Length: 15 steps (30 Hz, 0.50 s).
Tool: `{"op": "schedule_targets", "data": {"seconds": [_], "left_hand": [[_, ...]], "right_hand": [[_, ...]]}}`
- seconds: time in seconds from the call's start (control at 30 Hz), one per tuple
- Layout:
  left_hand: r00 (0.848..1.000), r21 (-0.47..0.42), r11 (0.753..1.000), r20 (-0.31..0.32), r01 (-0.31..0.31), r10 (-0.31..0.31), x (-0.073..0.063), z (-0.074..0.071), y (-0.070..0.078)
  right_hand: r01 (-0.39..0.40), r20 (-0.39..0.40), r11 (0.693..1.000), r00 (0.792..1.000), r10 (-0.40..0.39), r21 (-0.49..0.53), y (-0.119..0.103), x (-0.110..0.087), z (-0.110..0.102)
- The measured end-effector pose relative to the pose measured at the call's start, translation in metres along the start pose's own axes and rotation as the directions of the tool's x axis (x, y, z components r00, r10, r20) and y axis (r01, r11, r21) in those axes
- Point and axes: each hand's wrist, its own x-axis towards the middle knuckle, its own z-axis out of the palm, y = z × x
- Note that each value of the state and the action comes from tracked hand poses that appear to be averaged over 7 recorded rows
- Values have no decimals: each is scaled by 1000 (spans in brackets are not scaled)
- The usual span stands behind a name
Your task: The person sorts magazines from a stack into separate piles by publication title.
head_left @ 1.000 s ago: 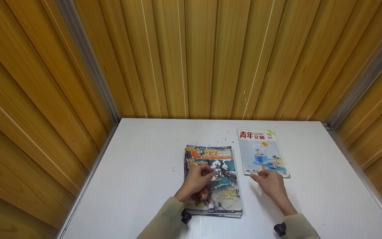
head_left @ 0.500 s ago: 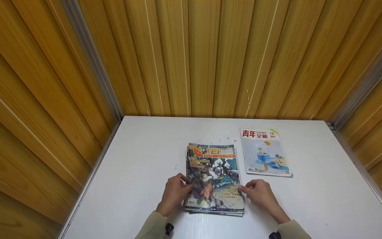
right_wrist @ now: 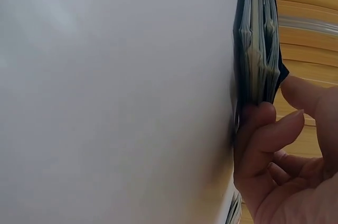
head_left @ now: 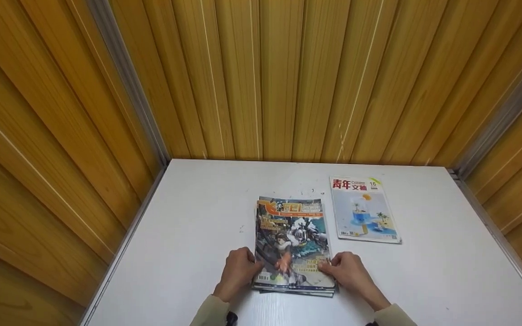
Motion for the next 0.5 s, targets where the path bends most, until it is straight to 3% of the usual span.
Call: {"op": "schedule_targets", "data": {"seconds": [0.17,0.3,0.4,0.5], "left_hand": [[1000,27,1000,-23,-5,6,-1,0,2],[999,-21,1000,-24,-23,23,-1,3,0],[998,-55,997,-29,-57,56,5,10,-10],[999,-63,997,-12,-53,53,16,22,-26]], "right_hand": [[-13,4,1000,1000,13,1,-2,-1,0],[-29,6,999,1000,29,21,-4,-3,1],[-29,2,999,1000,29,29,-5,-5,1],[-38,-8,999,999,39,30,-6,-6,1]]}}
